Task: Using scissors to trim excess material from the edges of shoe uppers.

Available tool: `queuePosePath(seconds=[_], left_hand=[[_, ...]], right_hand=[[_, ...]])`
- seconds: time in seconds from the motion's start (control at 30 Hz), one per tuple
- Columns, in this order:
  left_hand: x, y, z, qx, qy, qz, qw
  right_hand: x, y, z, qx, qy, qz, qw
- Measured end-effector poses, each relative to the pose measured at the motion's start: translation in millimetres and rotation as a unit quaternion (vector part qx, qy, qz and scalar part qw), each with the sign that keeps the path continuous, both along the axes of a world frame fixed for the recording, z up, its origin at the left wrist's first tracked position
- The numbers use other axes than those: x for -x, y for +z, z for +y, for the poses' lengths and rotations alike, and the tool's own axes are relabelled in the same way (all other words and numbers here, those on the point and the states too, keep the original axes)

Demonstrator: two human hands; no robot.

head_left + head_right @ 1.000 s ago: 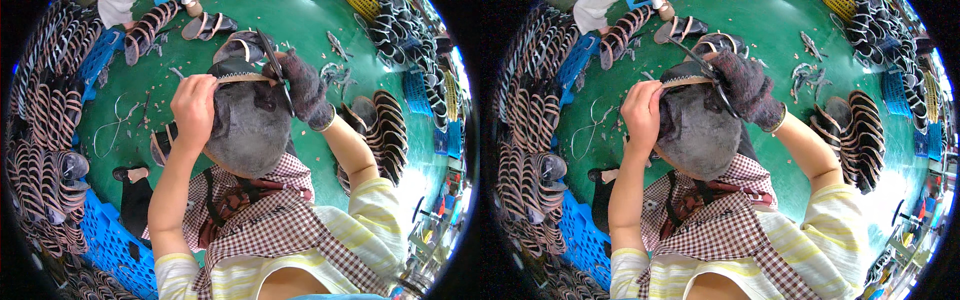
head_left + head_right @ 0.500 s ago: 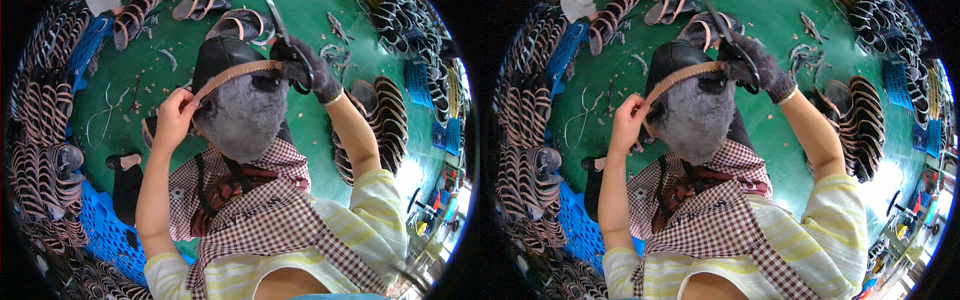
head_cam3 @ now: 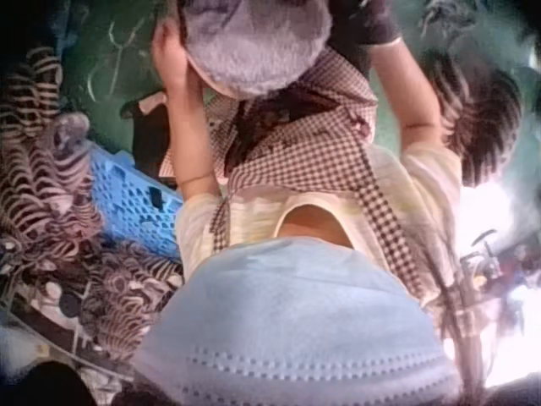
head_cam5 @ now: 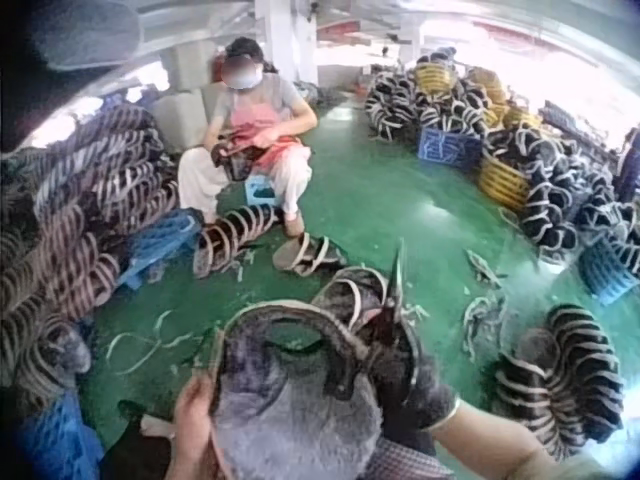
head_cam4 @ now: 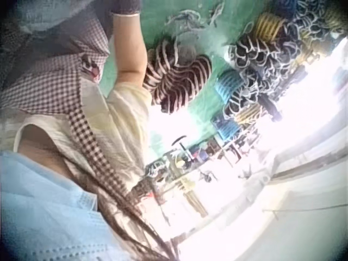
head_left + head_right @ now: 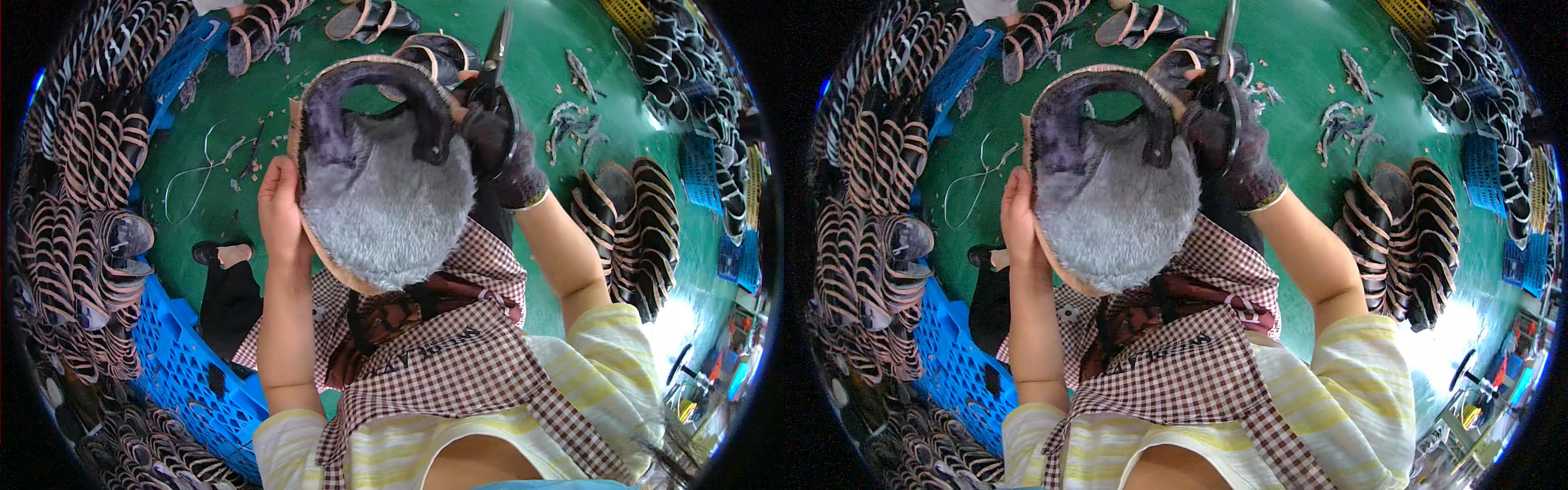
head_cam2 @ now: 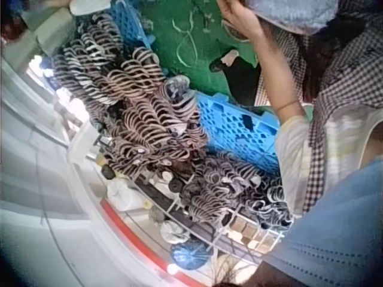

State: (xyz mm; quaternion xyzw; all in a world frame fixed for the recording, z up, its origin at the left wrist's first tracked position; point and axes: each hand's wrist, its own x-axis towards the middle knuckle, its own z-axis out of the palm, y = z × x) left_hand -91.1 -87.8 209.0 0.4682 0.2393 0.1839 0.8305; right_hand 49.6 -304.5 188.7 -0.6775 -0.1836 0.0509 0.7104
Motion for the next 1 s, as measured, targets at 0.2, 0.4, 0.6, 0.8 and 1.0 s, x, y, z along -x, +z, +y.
queuePosePath(seconds=[0.2, 0.4, 0.6, 0.8, 1.0], left_hand=[[14, 8, 3, -0.095, 0.044, -0.063, 0.993], [18, 18, 3, -0.358, 0.062, -0.059, 0.930], [25, 27, 14, -0.268, 0.055, -0.058, 0.960], [42, 47, 49, -0.143, 0.034, 0.035, 0.989], [44, 51, 62, -0.179, -0.199, 0.015, 0.963]], right_hand=[[10, 61, 28, 0.309, 0.063, -0.418, 0.852], [28, 100, 45, 0.426, 0.080, -0.502, 0.748], [11, 94, 43, 0.389, 0.091, -0.520, 0.755], [-35, 123, 49, 0.294, 0.091, -0.757, 0.577], [-3, 159, 65, 0.318, 0.102, -0.755, 0.564]])
